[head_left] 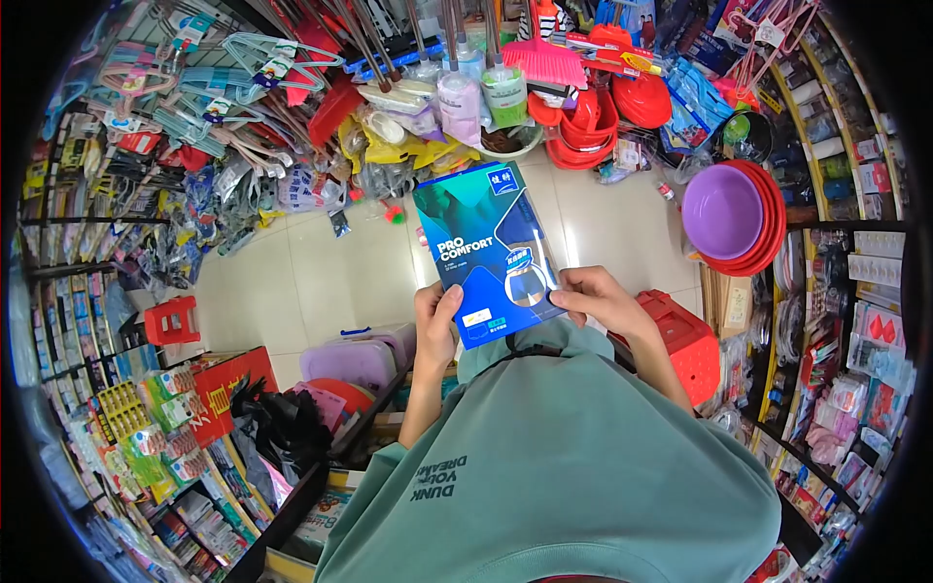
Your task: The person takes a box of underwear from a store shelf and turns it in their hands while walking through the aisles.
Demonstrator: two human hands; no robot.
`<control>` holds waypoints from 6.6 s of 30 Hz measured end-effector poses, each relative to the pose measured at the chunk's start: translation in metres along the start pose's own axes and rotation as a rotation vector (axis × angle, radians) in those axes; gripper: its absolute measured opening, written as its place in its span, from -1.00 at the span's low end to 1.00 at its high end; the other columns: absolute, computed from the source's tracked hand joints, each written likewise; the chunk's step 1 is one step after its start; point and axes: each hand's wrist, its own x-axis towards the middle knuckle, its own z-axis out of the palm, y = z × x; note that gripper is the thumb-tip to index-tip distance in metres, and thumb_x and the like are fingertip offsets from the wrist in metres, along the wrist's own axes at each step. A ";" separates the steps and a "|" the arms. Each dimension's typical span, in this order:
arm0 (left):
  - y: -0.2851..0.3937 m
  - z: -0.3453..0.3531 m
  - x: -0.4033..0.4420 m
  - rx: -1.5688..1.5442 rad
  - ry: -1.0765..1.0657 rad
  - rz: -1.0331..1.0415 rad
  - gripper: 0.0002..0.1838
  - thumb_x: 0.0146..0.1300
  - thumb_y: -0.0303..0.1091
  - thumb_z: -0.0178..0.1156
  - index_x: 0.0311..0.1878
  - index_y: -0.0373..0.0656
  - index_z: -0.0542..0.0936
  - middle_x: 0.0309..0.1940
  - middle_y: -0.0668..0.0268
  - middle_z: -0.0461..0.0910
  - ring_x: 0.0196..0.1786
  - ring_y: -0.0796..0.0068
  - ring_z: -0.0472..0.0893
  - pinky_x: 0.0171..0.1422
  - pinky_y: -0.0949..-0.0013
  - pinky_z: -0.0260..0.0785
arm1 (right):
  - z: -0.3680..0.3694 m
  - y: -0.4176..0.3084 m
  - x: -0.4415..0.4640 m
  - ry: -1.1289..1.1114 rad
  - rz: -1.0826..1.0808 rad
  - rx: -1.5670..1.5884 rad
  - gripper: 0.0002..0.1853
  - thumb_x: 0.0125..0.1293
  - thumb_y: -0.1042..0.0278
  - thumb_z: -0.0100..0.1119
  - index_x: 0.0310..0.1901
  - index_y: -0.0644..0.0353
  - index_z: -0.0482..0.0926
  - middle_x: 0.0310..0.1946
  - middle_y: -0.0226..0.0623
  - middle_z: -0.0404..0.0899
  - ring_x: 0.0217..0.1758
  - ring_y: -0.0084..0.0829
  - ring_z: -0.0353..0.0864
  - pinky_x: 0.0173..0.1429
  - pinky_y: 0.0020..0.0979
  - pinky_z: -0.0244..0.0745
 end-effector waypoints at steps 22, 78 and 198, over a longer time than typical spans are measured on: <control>0.011 0.017 0.004 -0.042 0.103 0.067 -0.66 0.28 -0.21 0.08 -0.32 -0.39 0.56 -0.47 0.33 0.56 -0.42 0.66 0.47 -0.35 0.55 0.27 | 0.000 -0.009 0.005 0.007 -0.015 0.040 -0.64 0.28 0.19 0.25 -0.57 0.18 0.39 -0.68 -0.49 0.33 -0.63 -0.65 0.35 -0.53 -0.54 0.15; 0.007 0.018 0.006 -0.113 0.084 -0.002 -0.67 0.25 -0.20 0.12 -0.46 -0.32 0.51 -0.56 0.35 0.52 -0.53 0.67 0.45 -0.48 0.57 0.22 | -0.009 -0.009 0.002 -0.035 -0.050 0.073 -0.66 0.30 0.19 0.22 -0.54 0.18 0.44 -0.71 -0.48 0.36 -0.63 -0.64 0.36 -0.51 -0.57 0.15; 0.008 0.018 0.010 -0.199 0.155 0.167 -0.63 0.20 -0.11 0.12 -0.48 -0.28 0.54 -0.57 0.30 0.56 -0.56 0.58 0.52 -0.50 0.52 0.28 | -0.003 -0.025 0.001 -0.113 -0.159 -0.089 -0.65 0.34 0.12 0.17 -0.47 0.23 0.47 -0.66 -0.43 0.45 -0.57 -0.62 0.46 -0.47 -0.53 0.33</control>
